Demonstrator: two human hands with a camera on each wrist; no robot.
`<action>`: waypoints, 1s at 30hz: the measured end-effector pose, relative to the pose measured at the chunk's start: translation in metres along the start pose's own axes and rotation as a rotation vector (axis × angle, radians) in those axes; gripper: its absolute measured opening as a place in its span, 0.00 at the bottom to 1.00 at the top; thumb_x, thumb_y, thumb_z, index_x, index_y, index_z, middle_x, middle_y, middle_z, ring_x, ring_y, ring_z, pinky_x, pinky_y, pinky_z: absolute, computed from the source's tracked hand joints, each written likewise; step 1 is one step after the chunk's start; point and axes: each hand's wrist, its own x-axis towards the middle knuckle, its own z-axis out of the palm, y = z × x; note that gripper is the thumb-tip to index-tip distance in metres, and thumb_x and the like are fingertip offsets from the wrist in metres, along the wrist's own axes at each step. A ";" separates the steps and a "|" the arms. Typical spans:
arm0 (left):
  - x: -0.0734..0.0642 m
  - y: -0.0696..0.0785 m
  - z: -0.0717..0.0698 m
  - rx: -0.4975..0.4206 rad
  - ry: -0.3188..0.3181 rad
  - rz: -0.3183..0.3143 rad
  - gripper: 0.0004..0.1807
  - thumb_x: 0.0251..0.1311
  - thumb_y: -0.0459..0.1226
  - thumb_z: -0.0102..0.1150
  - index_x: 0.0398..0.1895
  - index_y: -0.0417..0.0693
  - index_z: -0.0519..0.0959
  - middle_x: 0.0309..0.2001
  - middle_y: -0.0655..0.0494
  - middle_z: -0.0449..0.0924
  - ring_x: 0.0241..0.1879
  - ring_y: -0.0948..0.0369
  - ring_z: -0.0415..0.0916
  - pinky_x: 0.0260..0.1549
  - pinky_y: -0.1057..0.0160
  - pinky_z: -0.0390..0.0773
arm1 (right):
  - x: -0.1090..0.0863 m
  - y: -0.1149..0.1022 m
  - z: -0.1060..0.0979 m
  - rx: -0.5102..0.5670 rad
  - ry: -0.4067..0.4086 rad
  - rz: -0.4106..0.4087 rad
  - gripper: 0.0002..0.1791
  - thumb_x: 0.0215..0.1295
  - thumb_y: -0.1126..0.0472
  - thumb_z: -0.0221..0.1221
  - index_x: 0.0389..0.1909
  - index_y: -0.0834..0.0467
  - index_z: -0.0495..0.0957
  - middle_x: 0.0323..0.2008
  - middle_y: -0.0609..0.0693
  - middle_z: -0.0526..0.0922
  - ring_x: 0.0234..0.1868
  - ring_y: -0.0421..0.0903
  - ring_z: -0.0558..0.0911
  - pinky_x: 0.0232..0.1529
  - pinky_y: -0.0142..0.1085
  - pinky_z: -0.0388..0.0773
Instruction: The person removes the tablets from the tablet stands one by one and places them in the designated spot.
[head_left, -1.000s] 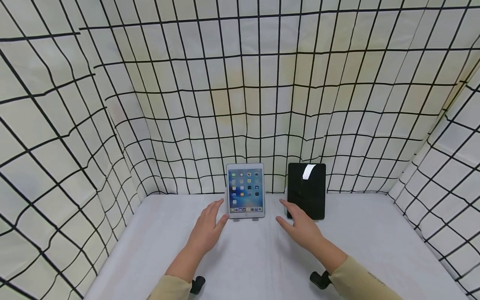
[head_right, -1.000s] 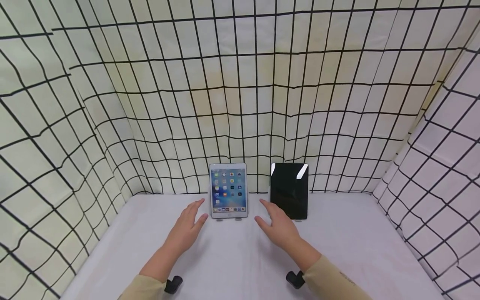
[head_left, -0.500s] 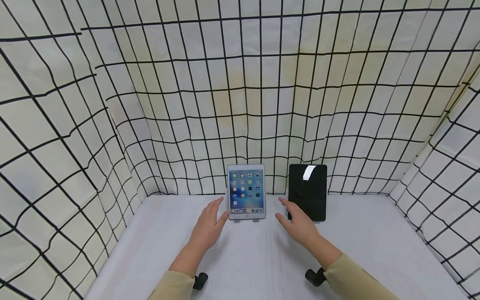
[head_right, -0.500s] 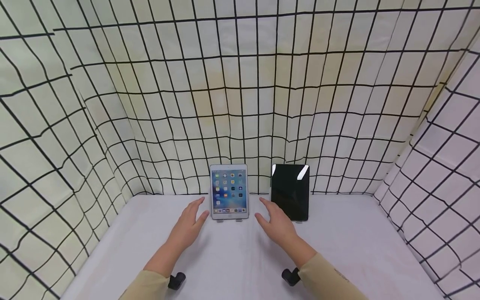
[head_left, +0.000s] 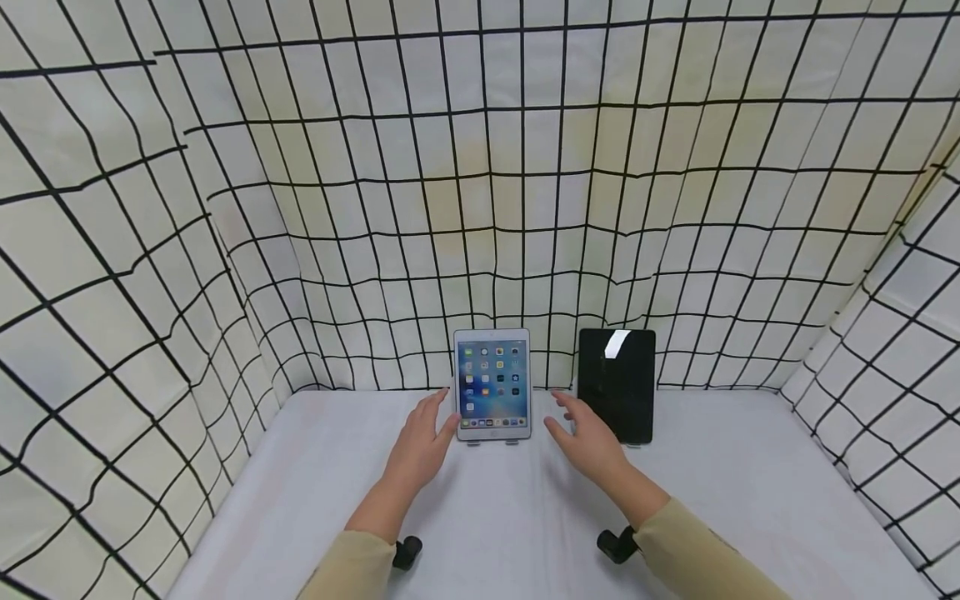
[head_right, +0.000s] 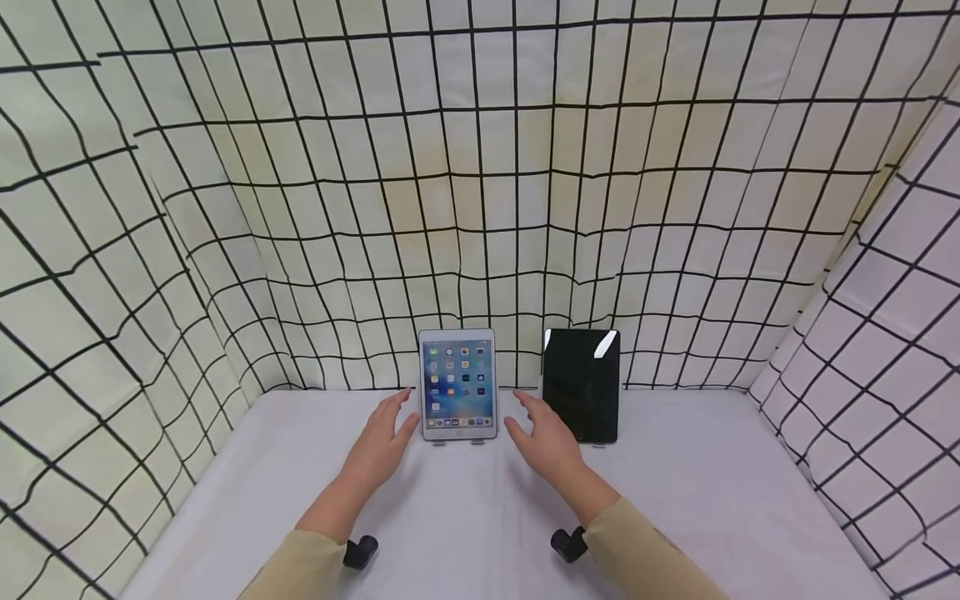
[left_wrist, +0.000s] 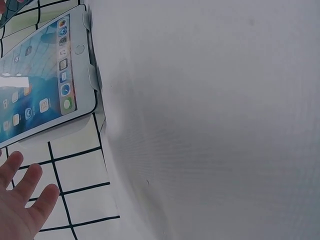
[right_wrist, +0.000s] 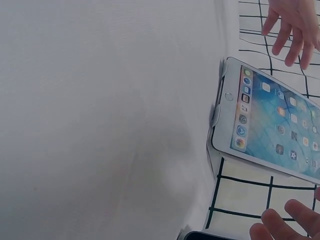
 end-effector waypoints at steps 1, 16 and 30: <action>0.001 0.000 0.001 -0.001 -0.001 -0.002 0.33 0.75 0.53 0.44 0.77 0.51 0.56 0.74 0.45 0.58 0.73 0.45 0.55 0.68 0.41 0.58 | 0.001 0.000 0.001 0.002 0.001 0.003 0.32 0.70 0.43 0.57 0.73 0.44 0.63 0.69 0.51 0.69 0.63 0.52 0.76 0.57 0.55 0.75; 0.020 -0.003 0.002 -0.014 -0.001 -0.025 0.34 0.75 0.54 0.43 0.77 0.51 0.55 0.73 0.46 0.60 0.73 0.46 0.55 0.68 0.42 0.58 | 0.021 0.000 0.008 0.034 0.000 0.006 0.32 0.71 0.43 0.55 0.73 0.46 0.64 0.65 0.51 0.74 0.61 0.52 0.76 0.55 0.53 0.76; 0.037 -0.011 0.006 -0.039 0.001 -0.066 0.34 0.75 0.52 0.44 0.78 0.51 0.54 0.73 0.47 0.60 0.72 0.46 0.56 0.67 0.43 0.59 | 0.041 -0.010 0.015 0.097 0.028 0.031 0.29 0.72 0.48 0.56 0.72 0.46 0.65 0.62 0.52 0.76 0.59 0.52 0.77 0.55 0.52 0.77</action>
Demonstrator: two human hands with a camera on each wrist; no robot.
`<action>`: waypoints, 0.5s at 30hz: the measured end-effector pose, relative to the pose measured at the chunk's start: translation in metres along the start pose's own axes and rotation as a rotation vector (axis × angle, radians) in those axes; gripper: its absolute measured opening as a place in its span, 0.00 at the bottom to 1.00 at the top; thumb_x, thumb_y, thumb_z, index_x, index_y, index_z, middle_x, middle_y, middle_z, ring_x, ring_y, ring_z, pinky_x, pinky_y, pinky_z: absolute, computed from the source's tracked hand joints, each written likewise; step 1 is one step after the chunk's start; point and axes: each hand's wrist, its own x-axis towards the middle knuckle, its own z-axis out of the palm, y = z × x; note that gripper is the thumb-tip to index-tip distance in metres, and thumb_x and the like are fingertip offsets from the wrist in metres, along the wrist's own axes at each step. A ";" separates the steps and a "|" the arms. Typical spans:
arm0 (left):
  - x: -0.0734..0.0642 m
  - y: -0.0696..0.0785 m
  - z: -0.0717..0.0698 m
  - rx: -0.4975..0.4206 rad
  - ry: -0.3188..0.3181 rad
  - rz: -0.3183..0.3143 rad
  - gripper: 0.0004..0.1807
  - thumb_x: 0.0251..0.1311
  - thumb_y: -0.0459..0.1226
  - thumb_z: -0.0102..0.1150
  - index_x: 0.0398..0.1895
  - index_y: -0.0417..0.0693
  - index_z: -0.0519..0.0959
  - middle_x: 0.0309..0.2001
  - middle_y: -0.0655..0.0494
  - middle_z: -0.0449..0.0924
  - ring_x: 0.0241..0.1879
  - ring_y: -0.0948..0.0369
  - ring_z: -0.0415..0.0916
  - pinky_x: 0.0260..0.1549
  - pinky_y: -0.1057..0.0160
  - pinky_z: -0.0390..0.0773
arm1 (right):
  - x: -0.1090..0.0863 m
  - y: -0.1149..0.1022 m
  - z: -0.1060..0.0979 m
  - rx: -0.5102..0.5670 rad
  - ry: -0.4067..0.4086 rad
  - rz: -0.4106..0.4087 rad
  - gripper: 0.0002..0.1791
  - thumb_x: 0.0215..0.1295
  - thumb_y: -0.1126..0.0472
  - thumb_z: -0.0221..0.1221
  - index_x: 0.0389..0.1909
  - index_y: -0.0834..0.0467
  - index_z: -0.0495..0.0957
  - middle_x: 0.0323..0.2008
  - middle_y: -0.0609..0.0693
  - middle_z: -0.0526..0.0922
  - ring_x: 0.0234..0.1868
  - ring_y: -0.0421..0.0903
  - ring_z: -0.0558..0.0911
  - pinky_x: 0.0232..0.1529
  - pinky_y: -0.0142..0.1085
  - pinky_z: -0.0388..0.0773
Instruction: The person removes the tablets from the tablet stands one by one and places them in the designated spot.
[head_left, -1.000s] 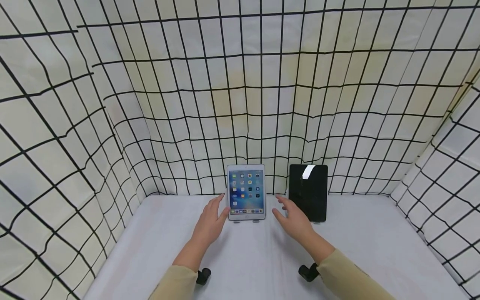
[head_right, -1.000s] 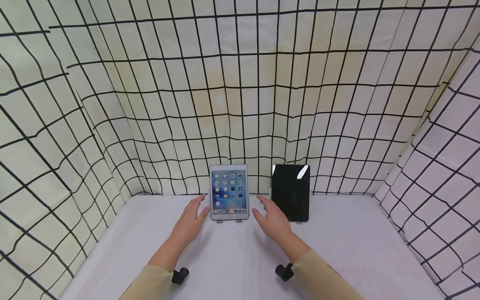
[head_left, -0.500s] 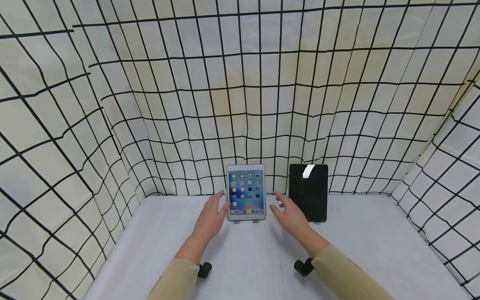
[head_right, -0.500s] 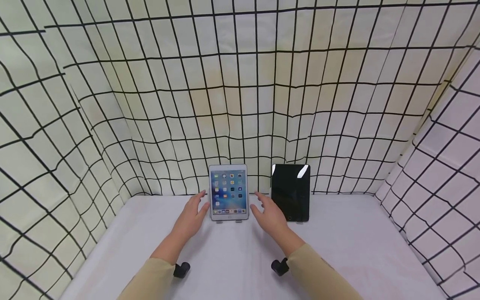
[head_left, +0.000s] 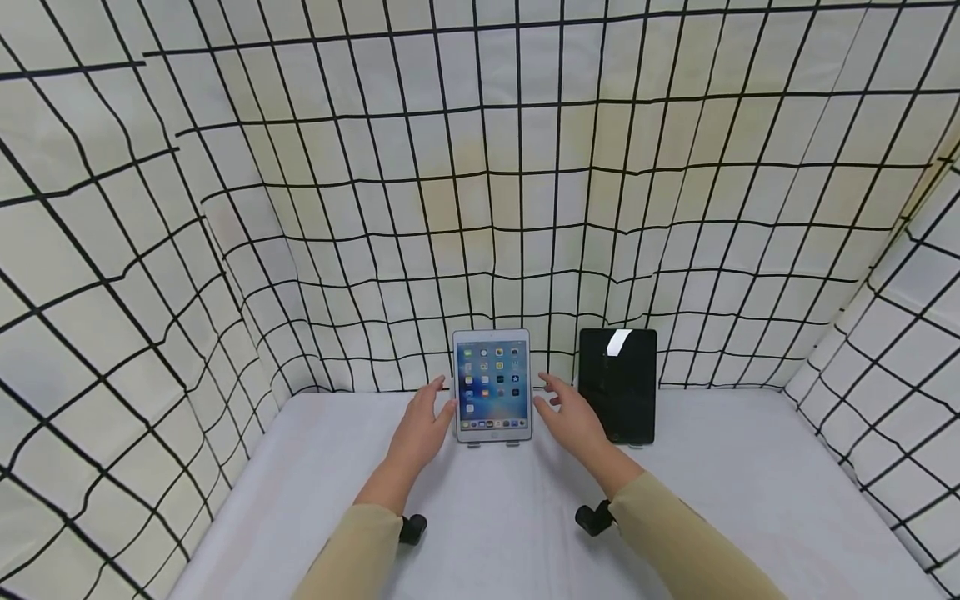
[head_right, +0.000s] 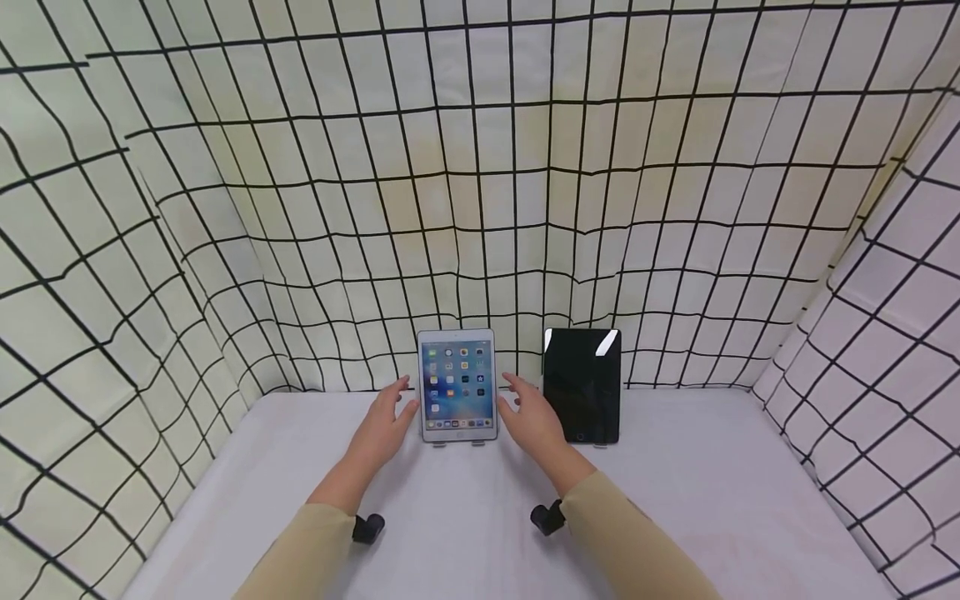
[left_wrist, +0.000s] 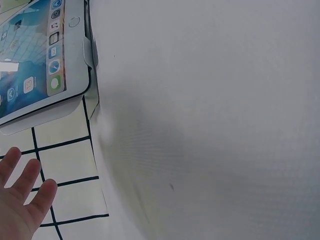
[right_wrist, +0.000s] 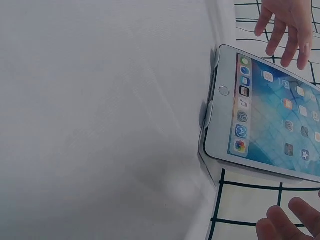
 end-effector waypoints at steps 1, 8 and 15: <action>0.001 0.000 0.001 -0.005 -0.002 -0.006 0.34 0.75 0.52 0.45 0.78 0.51 0.54 0.73 0.47 0.60 0.72 0.47 0.57 0.67 0.43 0.60 | 0.001 -0.001 0.001 0.009 -0.001 0.000 0.29 0.72 0.48 0.56 0.72 0.46 0.65 0.62 0.52 0.76 0.59 0.52 0.77 0.55 0.52 0.77; 0.008 0.004 0.006 -0.033 -0.013 -0.037 0.34 0.74 0.51 0.48 0.77 0.51 0.55 0.72 0.48 0.61 0.70 0.48 0.61 0.65 0.44 0.63 | 0.008 -0.006 0.008 0.059 -0.006 0.012 0.30 0.72 0.48 0.55 0.73 0.46 0.64 0.62 0.52 0.76 0.58 0.51 0.77 0.52 0.50 0.78; 0.013 0.008 0.009 -0.031 -0.004 -0.039 0.33 0.73 0.49 0.50 0.77 0.49 0.57 0.72 0.48 0.62 0.69 0.48 0.63 0.65 0.45 0.65 | 0.019 -0.012 0.016 0.084 0.002 0.021 0.31 0.72 0.50 0.56 0.74 0.49 0.63 0.62 0.54 0.75 0.59 0.53 0.76 0.53 0.50 0.77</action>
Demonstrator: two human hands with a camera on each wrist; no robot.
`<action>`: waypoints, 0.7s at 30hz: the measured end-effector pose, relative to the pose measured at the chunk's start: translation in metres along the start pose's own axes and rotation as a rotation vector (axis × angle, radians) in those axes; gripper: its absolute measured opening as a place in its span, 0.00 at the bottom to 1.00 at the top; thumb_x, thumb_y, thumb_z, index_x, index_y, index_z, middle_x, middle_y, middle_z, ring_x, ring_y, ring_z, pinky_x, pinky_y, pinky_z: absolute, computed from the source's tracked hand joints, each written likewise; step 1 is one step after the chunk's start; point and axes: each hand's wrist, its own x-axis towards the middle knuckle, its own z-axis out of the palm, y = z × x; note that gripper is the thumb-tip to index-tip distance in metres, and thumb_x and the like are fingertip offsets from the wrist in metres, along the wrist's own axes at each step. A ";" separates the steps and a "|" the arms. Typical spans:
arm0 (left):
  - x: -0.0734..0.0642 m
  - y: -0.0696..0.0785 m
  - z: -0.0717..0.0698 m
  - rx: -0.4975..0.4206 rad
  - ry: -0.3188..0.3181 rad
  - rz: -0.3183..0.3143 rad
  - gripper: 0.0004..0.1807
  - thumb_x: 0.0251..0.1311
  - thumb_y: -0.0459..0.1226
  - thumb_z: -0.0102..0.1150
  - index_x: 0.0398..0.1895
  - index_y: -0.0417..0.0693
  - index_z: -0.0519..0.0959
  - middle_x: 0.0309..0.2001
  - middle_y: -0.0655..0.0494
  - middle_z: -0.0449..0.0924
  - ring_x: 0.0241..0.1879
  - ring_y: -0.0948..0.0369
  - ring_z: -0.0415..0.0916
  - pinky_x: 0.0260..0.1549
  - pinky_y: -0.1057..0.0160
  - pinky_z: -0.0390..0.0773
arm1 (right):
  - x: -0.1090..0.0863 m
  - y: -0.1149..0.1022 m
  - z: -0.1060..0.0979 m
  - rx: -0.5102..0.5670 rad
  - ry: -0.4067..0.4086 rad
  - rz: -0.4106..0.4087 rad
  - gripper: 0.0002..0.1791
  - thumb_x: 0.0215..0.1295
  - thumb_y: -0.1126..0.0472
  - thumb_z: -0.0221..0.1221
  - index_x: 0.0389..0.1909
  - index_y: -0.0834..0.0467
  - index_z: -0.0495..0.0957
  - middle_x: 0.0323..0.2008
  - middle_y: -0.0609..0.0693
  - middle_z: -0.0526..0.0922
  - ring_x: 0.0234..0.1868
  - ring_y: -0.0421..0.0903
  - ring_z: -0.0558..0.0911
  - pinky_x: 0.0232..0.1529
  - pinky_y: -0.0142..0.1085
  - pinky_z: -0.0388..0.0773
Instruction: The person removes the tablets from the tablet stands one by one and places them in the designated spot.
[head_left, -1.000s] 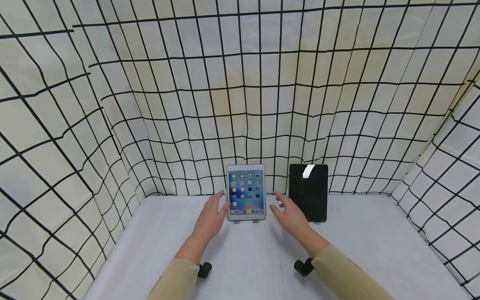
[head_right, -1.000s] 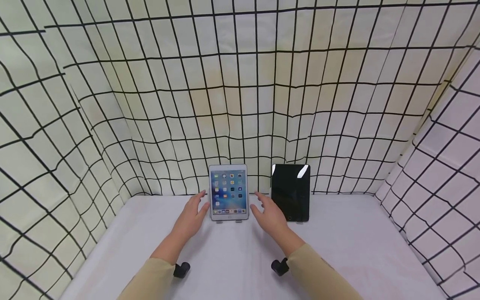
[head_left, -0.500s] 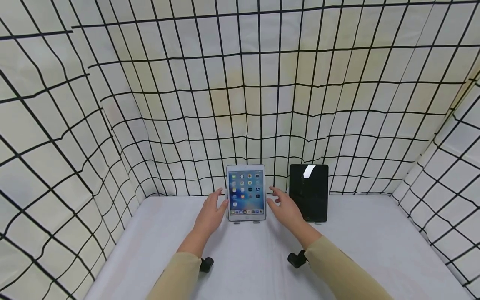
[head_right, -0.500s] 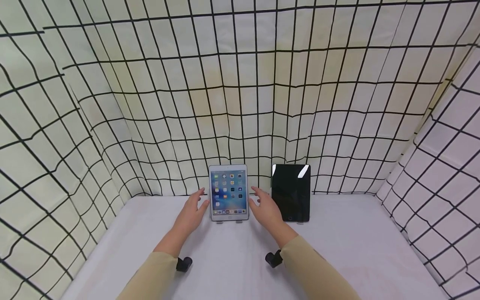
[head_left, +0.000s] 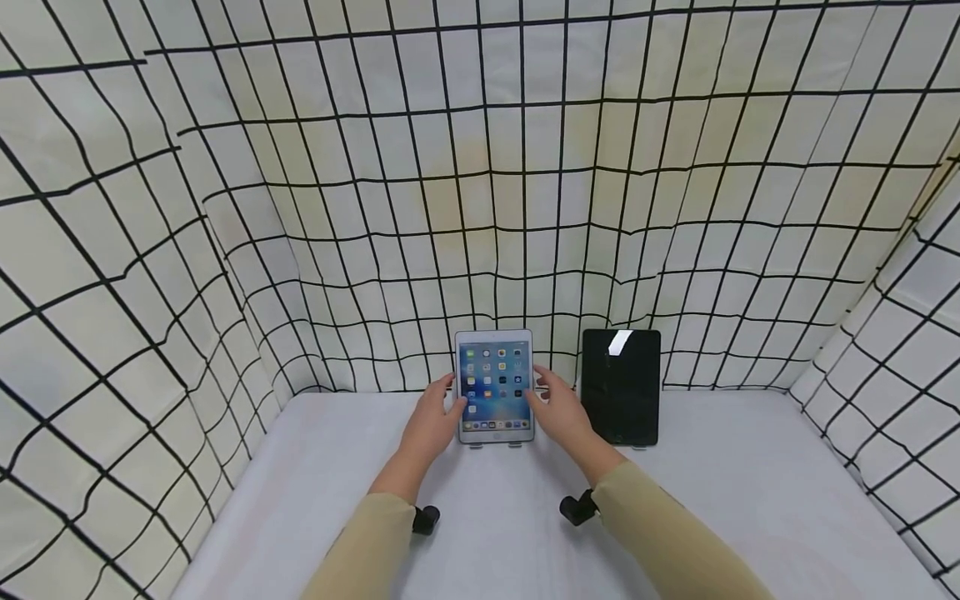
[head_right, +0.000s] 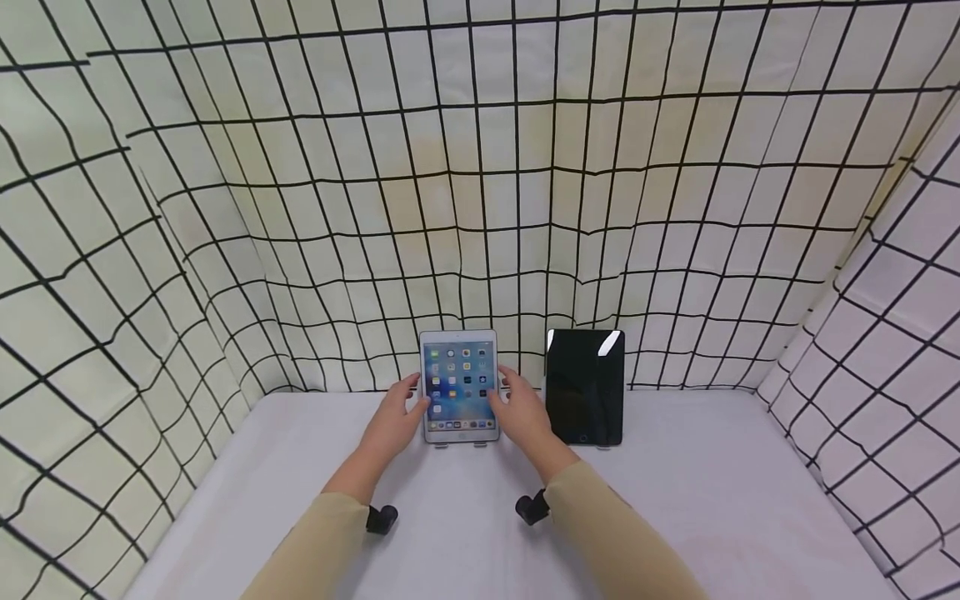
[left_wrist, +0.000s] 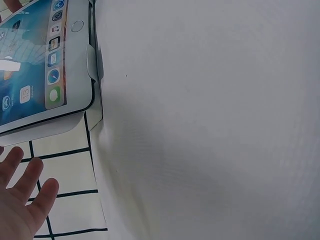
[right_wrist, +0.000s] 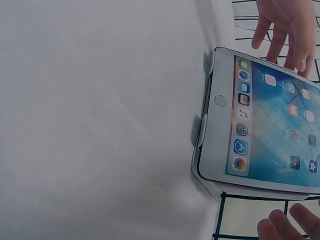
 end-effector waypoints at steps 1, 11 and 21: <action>0.001 0.000 0.001 -0.001 0.001 0.001 0.33 0.73 0.48 0.50 0.77 0.49 0.57 0.72 0.48 0.62 0.69 0.48 0.63 0.65 0.45 0.65 | 0.001 0.000 0.001 0.000 0.003 0.000 0.31 0.72 0.50 0.57 0.74 0.48 0.63 0.62 0.54 0.75 0.59 0.52 0.76 0.53 0.50 0.77; 0.004 0.004 0.003 -0.016 0.016 0.001 0.33 0.73 0.47 0.51 0.76 0.48 0.58 0.73 0.47 0.60 0.69 0.49 0.64 0.65 0.47 0.66 | 0.009 0.004 0.009 0.052 0.013 0.027 0.32 0.72 0.52 0.57 0.74 0.47 0.62 0.63 0.54 0.74 0.59 0.52 0.76 0.55 0.50 0.77; 0.006 0.005 0.006 -0.021 0.066 -0.016 0.31 0.71 0.46 0.53 0.74 0.49 0.63 0.73 0.48 0.59 0.71 0.47 0.60 0.65 0.45 0.64 | 0.006 0.005 0.008 0.097 0.018 0.019 0.32 0.70 0.55 0.59 0.74 0.49 0.63 0.67 0.54 0.69 0.64 0.55 0.72 0.58 0.53 0.75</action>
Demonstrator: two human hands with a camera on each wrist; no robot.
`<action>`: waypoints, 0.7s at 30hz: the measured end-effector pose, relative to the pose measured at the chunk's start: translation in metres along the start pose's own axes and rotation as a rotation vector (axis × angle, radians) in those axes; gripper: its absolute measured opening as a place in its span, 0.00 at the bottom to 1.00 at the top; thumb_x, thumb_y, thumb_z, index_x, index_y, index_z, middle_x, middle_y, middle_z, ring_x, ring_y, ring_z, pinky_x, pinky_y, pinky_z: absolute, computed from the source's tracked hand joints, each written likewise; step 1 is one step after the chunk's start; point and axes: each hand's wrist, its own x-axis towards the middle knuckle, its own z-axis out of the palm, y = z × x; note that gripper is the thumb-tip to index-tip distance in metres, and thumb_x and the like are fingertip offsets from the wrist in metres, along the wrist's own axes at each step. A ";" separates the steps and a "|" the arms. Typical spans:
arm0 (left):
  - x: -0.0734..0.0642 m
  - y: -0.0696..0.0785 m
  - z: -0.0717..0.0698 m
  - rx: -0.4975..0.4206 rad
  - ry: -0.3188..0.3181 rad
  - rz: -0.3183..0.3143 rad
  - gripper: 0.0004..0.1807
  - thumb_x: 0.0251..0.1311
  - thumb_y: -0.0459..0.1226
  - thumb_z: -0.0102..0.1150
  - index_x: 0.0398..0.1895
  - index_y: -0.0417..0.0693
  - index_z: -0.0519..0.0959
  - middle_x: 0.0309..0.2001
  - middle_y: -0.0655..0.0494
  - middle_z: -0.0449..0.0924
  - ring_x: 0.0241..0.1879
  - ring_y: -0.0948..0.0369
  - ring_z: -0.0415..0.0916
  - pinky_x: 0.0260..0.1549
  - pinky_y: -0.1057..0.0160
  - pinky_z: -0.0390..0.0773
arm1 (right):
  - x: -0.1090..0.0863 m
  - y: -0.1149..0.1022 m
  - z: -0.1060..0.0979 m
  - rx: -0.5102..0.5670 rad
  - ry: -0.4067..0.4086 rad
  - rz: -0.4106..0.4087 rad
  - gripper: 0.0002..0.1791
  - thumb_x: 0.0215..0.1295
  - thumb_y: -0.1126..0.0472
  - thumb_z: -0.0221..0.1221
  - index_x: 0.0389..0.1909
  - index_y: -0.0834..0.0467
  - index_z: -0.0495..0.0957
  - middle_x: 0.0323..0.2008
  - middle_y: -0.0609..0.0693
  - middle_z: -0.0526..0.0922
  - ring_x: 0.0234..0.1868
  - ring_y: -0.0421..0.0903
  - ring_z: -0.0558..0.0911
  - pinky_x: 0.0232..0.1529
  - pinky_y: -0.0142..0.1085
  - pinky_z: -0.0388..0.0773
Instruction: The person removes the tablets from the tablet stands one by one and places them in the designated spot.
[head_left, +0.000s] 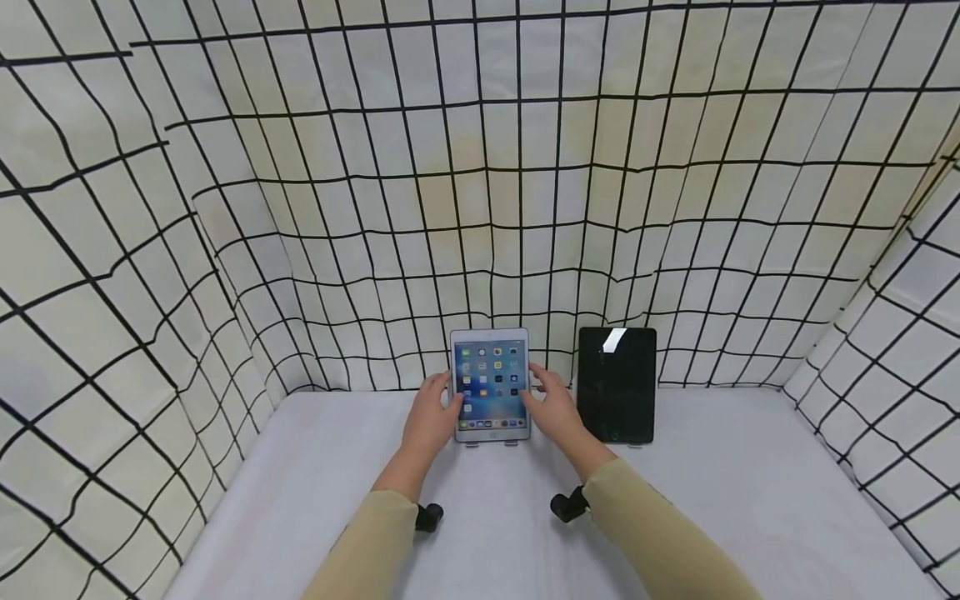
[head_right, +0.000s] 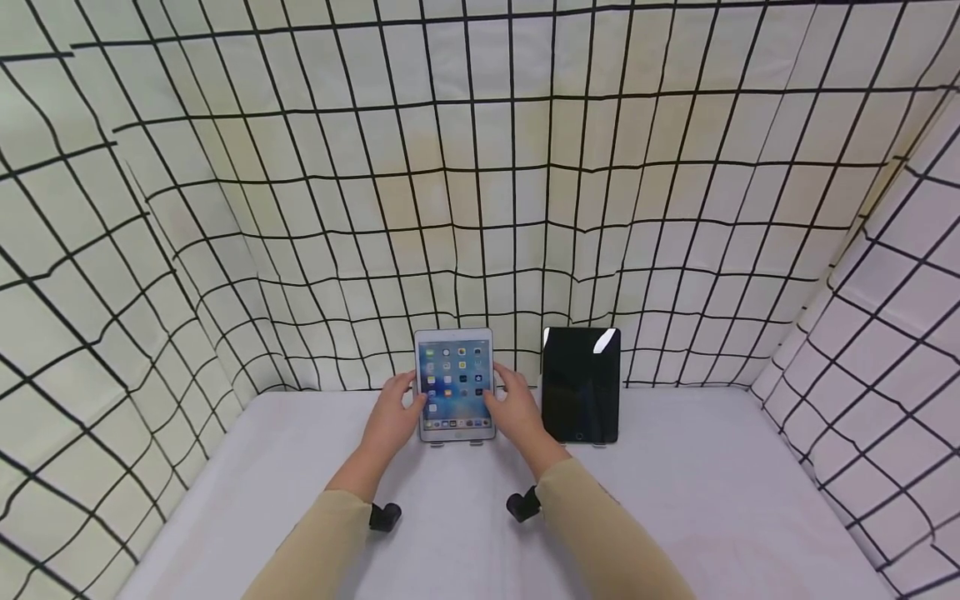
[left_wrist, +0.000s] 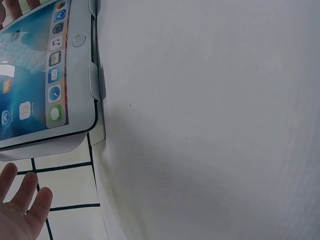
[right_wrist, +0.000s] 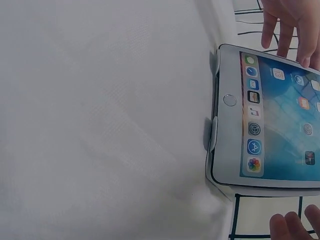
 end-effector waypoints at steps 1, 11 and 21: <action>0.000 0.000 0.000 0.007 0.007 0.002 0.30 0.71 0.45 0.53 0.74 0.49 0.63 0.73 0.48 0.59 0.71 0.47 0.60 0.65 0.45 0.64 | 0.000 0.000 0.000 -0.001 0.002 0.000 0.32 0.70 0.54 0.59 0.73 0.49 0.63 0.67 0.54 0.69 0.64 0.55 0.72 0.58 0.53 0.74; -0.005 0.000 0.000 0.012 0.068 0.009 0.28 0.70 0.43 0.56 0.72 0.50 0.67 0.70 0.48 0.59 0.70 0.48 0.59 0.62 0.47 0.69 | -0.004 0.006 0.002 0.007 0.037 -0.042 0.31 0.70 0.57 0.60 0.73 0.48 0.65 0.54 0.51 0.74 0.48 0.47 0.76 0.45 0.41 0.78; -0.011 -0.003 0.000 0.025 0.089 0.038 0.28 0.70 0.39 0.54 0.73 0.51 0.67 0.54 0.53 0.77 0.52 0.55 0.76 0.48 0.53 0.77 | -0.009 0.014 0.004 0.017 0.016 -0.086 0.32 0.72 0.60 0.56 0.75 0.44 0.61 0.50 0.50 0.79 0.49 0.47 0.78 0.45 0.41 0.80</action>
